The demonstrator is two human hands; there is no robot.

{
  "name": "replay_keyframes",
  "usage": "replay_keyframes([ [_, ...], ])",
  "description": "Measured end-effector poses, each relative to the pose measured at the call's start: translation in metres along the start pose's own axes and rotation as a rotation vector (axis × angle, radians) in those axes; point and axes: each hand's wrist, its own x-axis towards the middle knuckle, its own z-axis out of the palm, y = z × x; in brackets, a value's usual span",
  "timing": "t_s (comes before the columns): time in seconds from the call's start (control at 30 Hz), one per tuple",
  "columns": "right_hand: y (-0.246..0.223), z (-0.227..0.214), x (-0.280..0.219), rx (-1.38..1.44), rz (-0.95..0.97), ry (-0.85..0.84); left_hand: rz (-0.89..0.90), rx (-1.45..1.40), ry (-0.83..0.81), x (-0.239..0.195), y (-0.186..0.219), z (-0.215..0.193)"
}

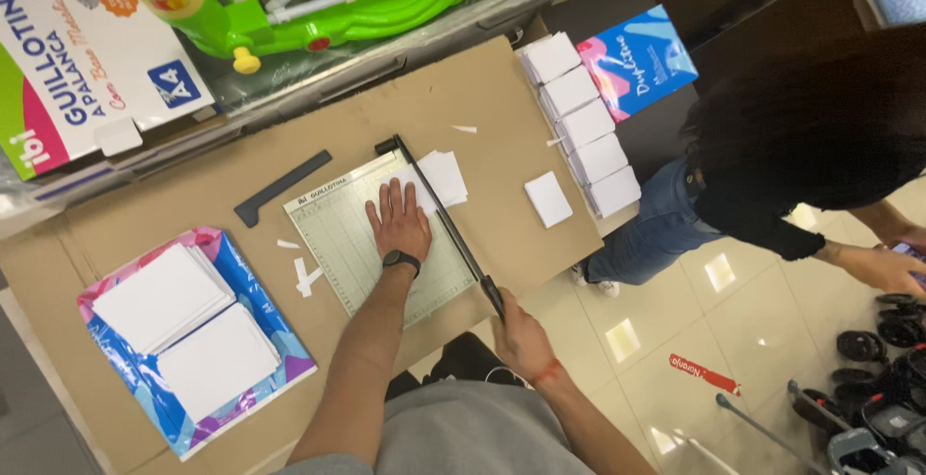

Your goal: The person repeatedly picks up sheets of paper from a stack, aligns them on a paper cutter, and uses the cutter's lever to trim the paper. The cut pieces are stacked on the table. The task is performed one sheet at a time.

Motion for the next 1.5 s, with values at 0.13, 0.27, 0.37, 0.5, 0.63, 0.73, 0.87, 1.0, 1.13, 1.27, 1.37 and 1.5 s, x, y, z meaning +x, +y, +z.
replay_keyframes([
  [0.13, -0.072, -0.13, 0.012, 0.138, -0.262, 0.54, -0.008, 0.043, -0.01, 0.003, 0.002, -0.004],
  [0.27, -0.126, -0.172, 0.108, 0.201, -0.434, 0.801, 0.001, 0.017, 0.006, 0.0, 0.006, -0.019],
  [0.37, -0.172, -0.196, 0.179, 0.212, -0.62, 0.802, -0.01, 0.025, 0.03, -0.006, 0.011, -0.029],
  [0.5, -0.221, -0.215, 0.271, 0.009, -0.395, 0.664, -0.027, 0.101, 0.02, -0.002, 0.016, -0.061],
  [0.63, -0.251, -0.229, 0.328, -0.087, -0.403, 0.641, -0.041, 0.159, 0.034, -0.007, 0.02, -0.065],
  [0.73, -0.263, -0.244, 0.351, 0.059, -0.467, 0.488, 0.039, 0.12, 0.283, -0.006, 0.015, -0.048],
  [0.87, -0.238, -0.257, 0.346, 0.31, -0.503, 0.278, 0.027, 0.148, 0.305, 0.002, 0.01, -0.036],
  [1.0, -0.136, -0.165, 0.358, 0.313, -0.504, 0.182, -0.019, 0.03, 0.316, 0.005, 0.005, -0.03],
  [1.13, 0.013, 0.02, 0.393, 0.349, -0.199, -0.17, -0.157, 0.011, 0.259, 0.002, 0.002, -0.008],
  [1.27, 0.054, 0.118, 0.403, 0.524, 0.011, -0.287, -0.176, 0.029, 0.128, 0.003, 0.003, -0.002],
  [1.37, 0.074, 0.143, 0.416, 0.562, 0.001, -0.212, -0.128, 0.045, 0.076, 0.001, 0.0, 0.008],
  [1.5, 0.057, 0.064, 0.4, 0.658, -0.041, -0.119, -0.112, 0.095, 0.108, 0.001, 0.0, 0.008],
])
